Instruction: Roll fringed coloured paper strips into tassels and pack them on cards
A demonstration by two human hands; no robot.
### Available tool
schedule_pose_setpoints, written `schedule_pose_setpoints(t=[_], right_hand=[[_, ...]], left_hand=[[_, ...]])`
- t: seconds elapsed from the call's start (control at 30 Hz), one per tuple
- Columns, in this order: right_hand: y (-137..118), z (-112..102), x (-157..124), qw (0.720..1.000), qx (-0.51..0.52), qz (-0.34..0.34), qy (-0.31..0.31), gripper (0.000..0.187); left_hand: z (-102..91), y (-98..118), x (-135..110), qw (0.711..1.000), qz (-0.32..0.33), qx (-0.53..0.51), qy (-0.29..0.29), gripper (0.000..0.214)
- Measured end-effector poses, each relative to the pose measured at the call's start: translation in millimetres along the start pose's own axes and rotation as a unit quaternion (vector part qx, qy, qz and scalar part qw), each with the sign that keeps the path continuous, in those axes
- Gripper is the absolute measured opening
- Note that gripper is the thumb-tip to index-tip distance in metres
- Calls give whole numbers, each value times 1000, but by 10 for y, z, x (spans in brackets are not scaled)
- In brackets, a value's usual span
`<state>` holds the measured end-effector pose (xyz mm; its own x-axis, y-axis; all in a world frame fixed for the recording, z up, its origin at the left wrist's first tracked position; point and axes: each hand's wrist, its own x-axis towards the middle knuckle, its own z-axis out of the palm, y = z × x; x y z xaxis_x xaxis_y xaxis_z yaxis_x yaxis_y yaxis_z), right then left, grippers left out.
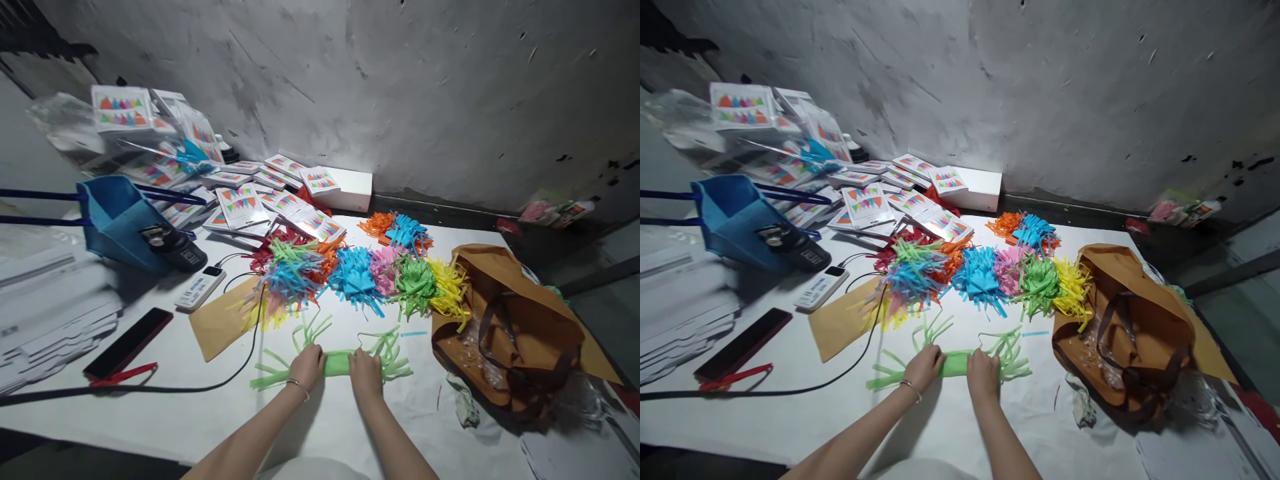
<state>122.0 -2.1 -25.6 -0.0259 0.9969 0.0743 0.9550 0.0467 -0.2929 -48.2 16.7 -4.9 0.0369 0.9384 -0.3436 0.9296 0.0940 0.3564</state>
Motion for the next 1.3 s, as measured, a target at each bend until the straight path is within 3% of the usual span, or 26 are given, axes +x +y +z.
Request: schedule_pose_setpoints(t=[0.3, 0.43, 0.5, 0.57, 0.67, 0.83, 0.93, 1.03, 1.17, 1.3], right_hand=[[21, 22, 58, 1000, -9, 6, 14, 19], [42, -58, 41, 999, 0, 1, 44, 9], [58, -88, -34, 997, 17, -50, 56, 17], [76, -74, -137, 986, 46, -155, 51, 22], [99, 37, -256, 961, 68, -261, 52, 20], [113, 223, -239, 967, 59, -234, 82, 15], [103, 198, -234, 970, 64, -219, 84, 13], [69, 112, -286, 972, 71, -213, 76, 9], [20, 19, -348, 972, 71, -223, 30, 17], [63, -34, -382, 973, 61, -223, 3, 13]], left_hand=[[-40, 55, 69, 999, 8, 44, -19, 22], [-29, 65, 60, 998, 17, 55, -19, 22], [-15, 60, 58, 998, 21, 60, -17, 22], [-1, 55, 67, 998, 24, 65, -14, 21], [-1, 54, 80, 997, 29, 72, -6, 19], [-25, 76, -70, 994, 60, 80, 38, 24], [64, 62, -243, 980, 150, 74, 108, 36], [229, 10, -345, 955, 246, 61, 153, 22], [358, -84, -337, 952, 263, 32, 154, 23], [310, -155, -315, 950, 276, 4, 145, 22]])
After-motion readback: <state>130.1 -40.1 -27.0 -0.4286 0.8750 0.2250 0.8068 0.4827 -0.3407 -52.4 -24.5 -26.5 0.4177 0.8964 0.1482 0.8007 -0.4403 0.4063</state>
